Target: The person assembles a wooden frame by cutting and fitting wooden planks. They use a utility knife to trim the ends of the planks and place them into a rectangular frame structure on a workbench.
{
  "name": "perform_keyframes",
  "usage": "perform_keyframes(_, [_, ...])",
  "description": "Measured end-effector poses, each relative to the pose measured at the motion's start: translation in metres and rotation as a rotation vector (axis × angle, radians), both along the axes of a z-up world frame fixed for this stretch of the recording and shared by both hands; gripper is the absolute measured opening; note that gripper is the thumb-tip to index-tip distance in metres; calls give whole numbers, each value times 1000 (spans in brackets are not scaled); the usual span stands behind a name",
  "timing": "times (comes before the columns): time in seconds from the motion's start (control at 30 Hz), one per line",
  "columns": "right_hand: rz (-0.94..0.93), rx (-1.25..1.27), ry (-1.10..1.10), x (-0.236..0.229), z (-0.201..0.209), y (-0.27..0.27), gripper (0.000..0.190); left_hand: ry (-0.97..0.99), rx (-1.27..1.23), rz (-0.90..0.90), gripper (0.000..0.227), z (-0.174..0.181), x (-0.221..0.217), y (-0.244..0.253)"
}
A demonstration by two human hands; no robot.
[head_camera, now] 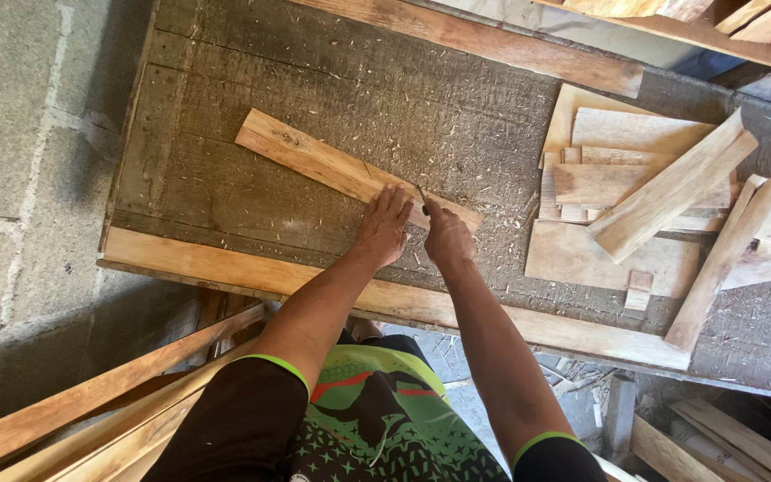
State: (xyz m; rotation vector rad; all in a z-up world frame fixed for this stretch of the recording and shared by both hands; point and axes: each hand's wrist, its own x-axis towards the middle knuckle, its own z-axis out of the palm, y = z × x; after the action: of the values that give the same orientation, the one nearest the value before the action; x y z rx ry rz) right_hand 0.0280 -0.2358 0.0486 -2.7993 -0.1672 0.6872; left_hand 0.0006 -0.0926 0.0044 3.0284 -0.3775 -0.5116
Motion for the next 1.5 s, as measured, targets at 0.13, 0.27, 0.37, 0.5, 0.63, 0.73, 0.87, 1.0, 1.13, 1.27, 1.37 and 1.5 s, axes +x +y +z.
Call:
perform_keyframes(0.13, [39,19,-21,0,0,0,56,113,24,19,77,3,0,-1])
perform_keyframes(0.27, [55,76,-78,-1,6,-4,52,106,-45,50,77,4,0,-1])
perform_keyframes(0.37, [60,74,-61,-3,8,-7,50,88,-74,67,74,1,1,-2])
perform_keyframes(0.5, [60,54,-9,-15,6,-17,51,112,-76,78,74,-1,0,-3])
perform_keyframes(0.63, [64,124,-103,-37,-6,-30,51,66,-14,60,71,1,-2,-4])
perform_keyframes(0.73, [52,163,-150,-41,-14,-37,52,106,-16,80,71,6,-2,-7])
perform_keyframes(0.87, [89,244,-190,-40,-16,-45,53,149,-10,101,71,17,2,-8])
perform_keyframes(1.0, [-145,229,101,-54,-24,-51,45,227,0,98,73,15,0,-6])
perform_keyframes(1.13, [24,520,-602,-80,-37,-70,52,120,48,52,73,8,-3,-5])
perform_keyframes(1.27, [-133,146,-436,-68,-47,-87,51,59,50,71,85,9,-5,-1])
perform_keyframes(1.37, [-220,144,-369,-51,-47,-93,38,54,10,110,96,12,-11,6])
perform_keyframes(1.5, [-231,122,-312,-31,-43,-91,40,40,24,132,95,10,-12,17])
